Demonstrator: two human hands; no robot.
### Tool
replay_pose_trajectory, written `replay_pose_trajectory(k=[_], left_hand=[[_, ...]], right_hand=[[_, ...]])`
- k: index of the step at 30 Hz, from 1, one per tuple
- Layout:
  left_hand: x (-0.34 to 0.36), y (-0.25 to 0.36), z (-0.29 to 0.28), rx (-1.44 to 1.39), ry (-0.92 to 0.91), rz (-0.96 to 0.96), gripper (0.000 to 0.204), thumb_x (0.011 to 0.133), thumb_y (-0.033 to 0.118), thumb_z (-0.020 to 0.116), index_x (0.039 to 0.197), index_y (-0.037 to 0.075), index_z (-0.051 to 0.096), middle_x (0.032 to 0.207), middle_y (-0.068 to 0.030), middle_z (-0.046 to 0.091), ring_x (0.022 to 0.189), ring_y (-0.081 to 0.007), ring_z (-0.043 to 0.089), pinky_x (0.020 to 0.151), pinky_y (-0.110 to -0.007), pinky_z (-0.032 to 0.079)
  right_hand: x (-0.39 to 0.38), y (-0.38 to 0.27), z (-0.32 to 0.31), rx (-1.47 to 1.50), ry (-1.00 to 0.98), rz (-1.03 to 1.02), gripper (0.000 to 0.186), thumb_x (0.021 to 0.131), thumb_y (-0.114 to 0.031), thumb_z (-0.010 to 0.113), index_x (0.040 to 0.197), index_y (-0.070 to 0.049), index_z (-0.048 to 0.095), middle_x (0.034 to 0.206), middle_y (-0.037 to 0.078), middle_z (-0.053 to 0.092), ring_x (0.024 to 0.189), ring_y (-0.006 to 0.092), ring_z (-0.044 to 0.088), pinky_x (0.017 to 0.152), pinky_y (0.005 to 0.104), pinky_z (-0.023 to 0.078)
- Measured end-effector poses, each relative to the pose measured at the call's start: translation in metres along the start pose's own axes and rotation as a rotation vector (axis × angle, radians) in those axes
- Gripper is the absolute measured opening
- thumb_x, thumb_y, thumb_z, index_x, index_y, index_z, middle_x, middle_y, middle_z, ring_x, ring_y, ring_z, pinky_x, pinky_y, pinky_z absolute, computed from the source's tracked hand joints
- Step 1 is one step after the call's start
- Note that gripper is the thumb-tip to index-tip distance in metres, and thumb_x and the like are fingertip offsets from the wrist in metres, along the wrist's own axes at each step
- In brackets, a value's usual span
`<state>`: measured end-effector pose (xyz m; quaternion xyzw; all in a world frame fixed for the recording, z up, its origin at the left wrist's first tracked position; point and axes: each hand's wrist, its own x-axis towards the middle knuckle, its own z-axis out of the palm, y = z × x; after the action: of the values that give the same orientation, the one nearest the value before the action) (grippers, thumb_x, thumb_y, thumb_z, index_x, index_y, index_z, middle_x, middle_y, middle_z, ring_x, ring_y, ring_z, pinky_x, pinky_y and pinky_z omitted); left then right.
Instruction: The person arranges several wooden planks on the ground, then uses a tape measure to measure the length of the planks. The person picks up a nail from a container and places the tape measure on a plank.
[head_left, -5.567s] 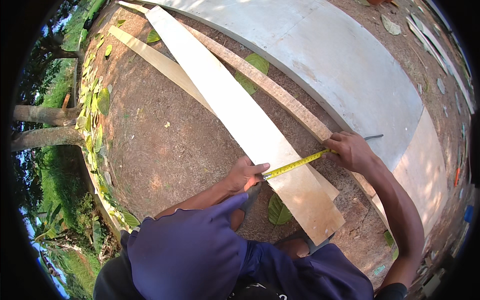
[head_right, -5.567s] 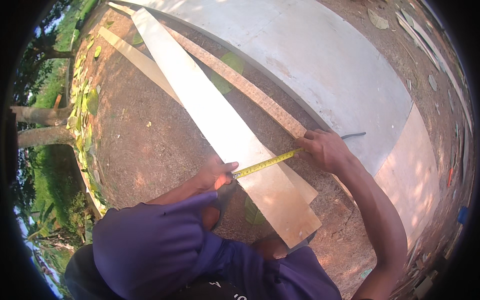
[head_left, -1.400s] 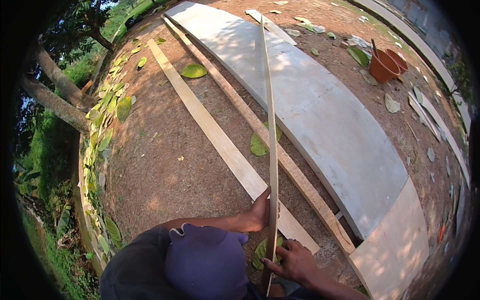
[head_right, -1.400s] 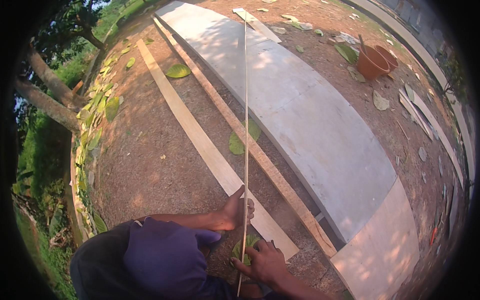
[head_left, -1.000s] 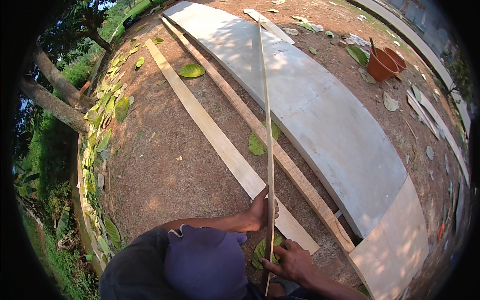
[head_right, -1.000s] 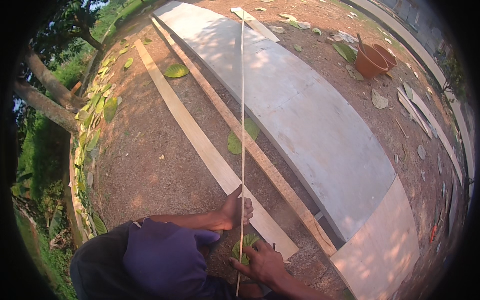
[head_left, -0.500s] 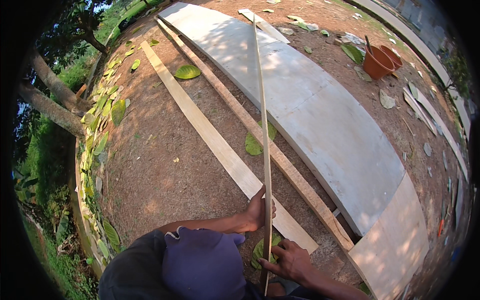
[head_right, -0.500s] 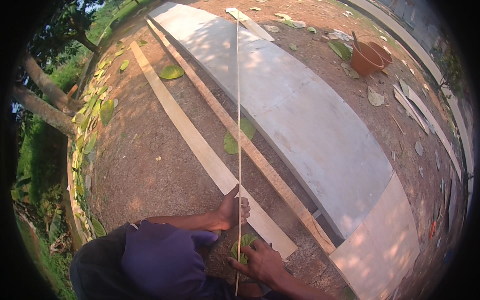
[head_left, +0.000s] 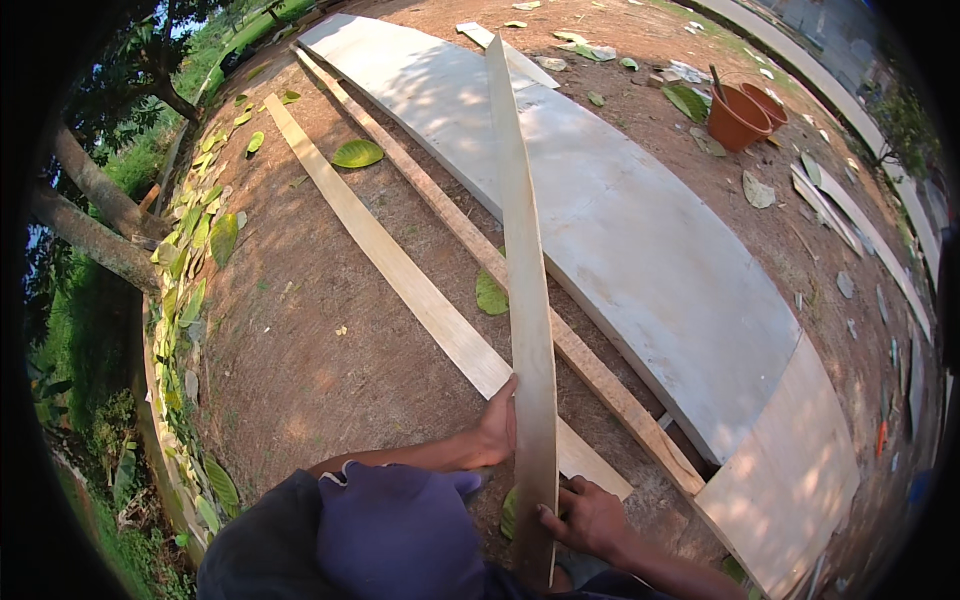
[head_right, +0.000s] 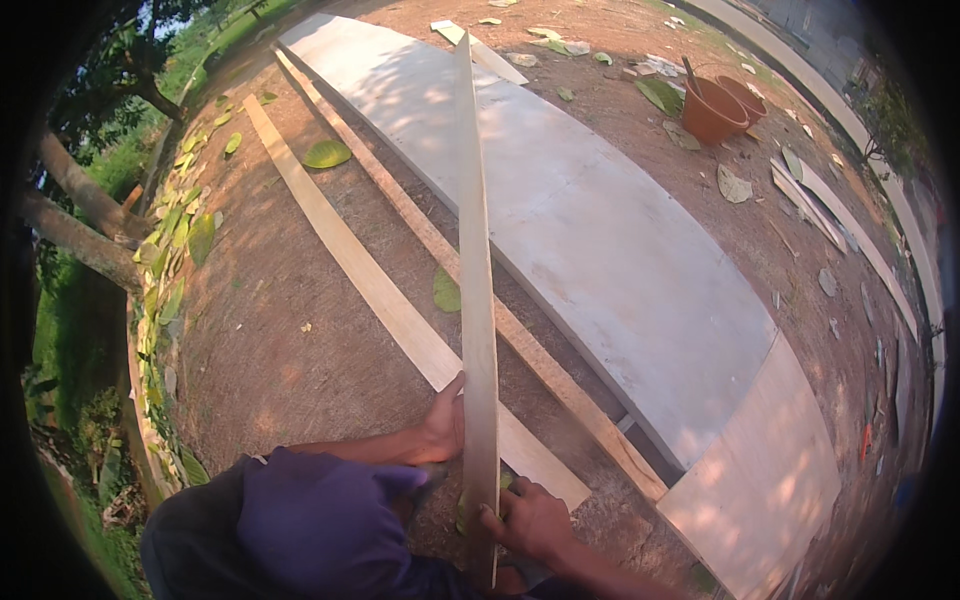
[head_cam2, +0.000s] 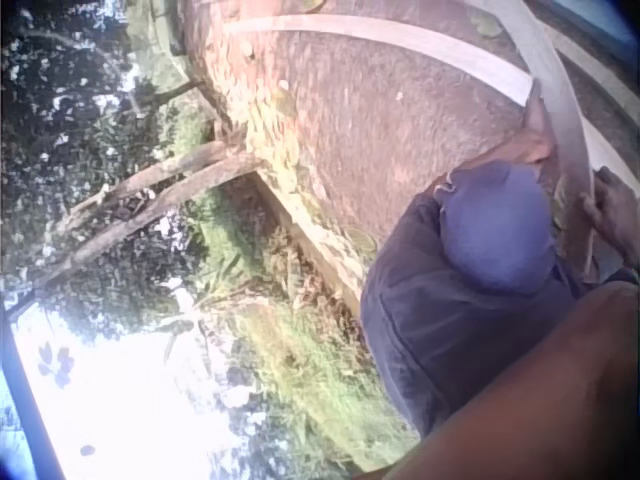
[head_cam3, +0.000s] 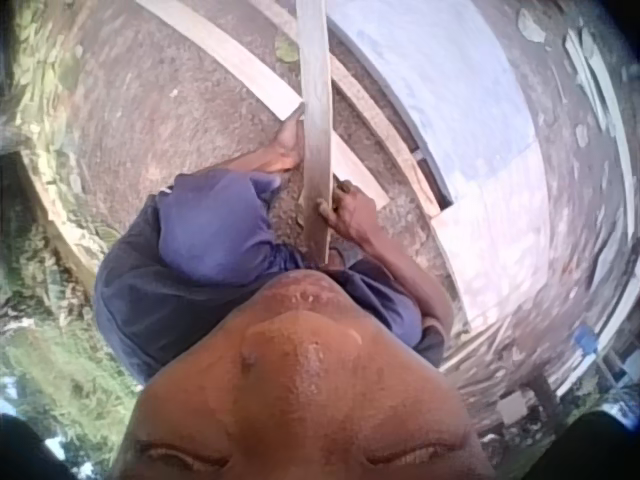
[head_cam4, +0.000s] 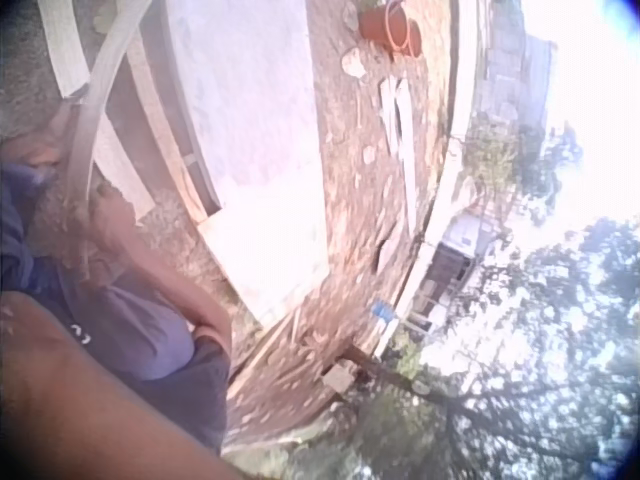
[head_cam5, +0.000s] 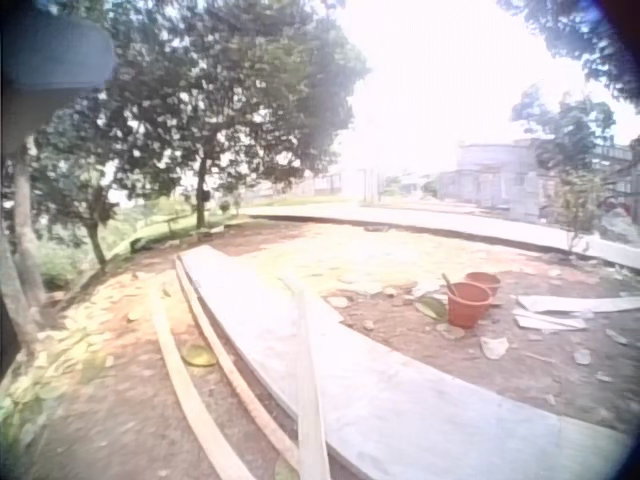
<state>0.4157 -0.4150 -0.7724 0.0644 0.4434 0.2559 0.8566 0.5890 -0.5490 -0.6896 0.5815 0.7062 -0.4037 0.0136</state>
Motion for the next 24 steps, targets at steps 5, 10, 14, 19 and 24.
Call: replay_pose_trajectory(k=[5,10,14,19,24], left_hand=[[0.013,0.002,-0.025,0.101,-0.080,0.166,0.070,0.099,0.063,0.040,0.135,0.004,0.049,0.122,-0.0142,0.063,0.117,-0.0282,0.059,0.102,-0.046,0.046],[0.034,0.042,-0.039,0.170,0.046,0.129,0.062,0.100,0.059,0.043,0.126,0.004,0.050,0.114,-0.0169,0.061,0.104,-0.0293,0.061,0.091,-0.046,0.050],[0.044,0.069,-0.037,0.266,0.007,0.213,0.063,0.099,0.061,0.043,0.124,0.003,0.050,0.111,-0.0162,0.060,0.101,-0.0289,0.060,0.088,-0.046,0.051],[0.072,0.102,-0.009,0.242,-0.148,0.191,0.069,0.100,0.060,0.042,0.139,0.003,0.045,0.131,-0.0166,0.057,0.117,-0.0315,0.059,0.100,-0.048,0.047],[0.090,0.120,0.005,0.037,-0.262,0.244,0.065,0.105,0.053,0.037,0.146,0.003,0.039,0.143,-0.0162,0.051,0.129,-0.0340,0.052,0.112,-0.049,0.039]], right_hand=[[0.005,0.033,0.007,0.124,-0.025,-0.030,0.046,0.096,-0.050,0.051,0.113,-0.012,0.071,0.100,0.019,0.065,0.093,0.0373,0.067,0.080,0.0470,0.056],[0.000,0.052,0.002,0.154,-0.008,-0.011,0.049,0.097,-0.050,0.049,0.113,-0.009,0.071,0.107,0.021,0.065,0.098,0.0384,0.066,0.085,0.0477,0.054],[-0.007,0.056,-0.004,0.180,-0.013,0.007,0.051,0.097,-0.050,0.050,0.115,-0.008,0.071,0.107,0.022,0.065,0.100,0.0380,0.065,0.088,0.0475,0.052],[-0.012,0.050,-0.019,0.258,-0.014,-0.037,0.054,0.095,-0.054,0.054,0.114,-0.007,0.072,0.104,0.020,0.065,0.099,0.0369,0.065,0.089,0.0457,0.051],[-0.002,0.050,-0.008,0.247,-0.053,-0.046,0.057,0.092,-0.059,0.058,0.112,-0.008,0.073,0.104,0.020,0.065,0.099,0.0359,0.065,0.088,0.0448,0.051]])
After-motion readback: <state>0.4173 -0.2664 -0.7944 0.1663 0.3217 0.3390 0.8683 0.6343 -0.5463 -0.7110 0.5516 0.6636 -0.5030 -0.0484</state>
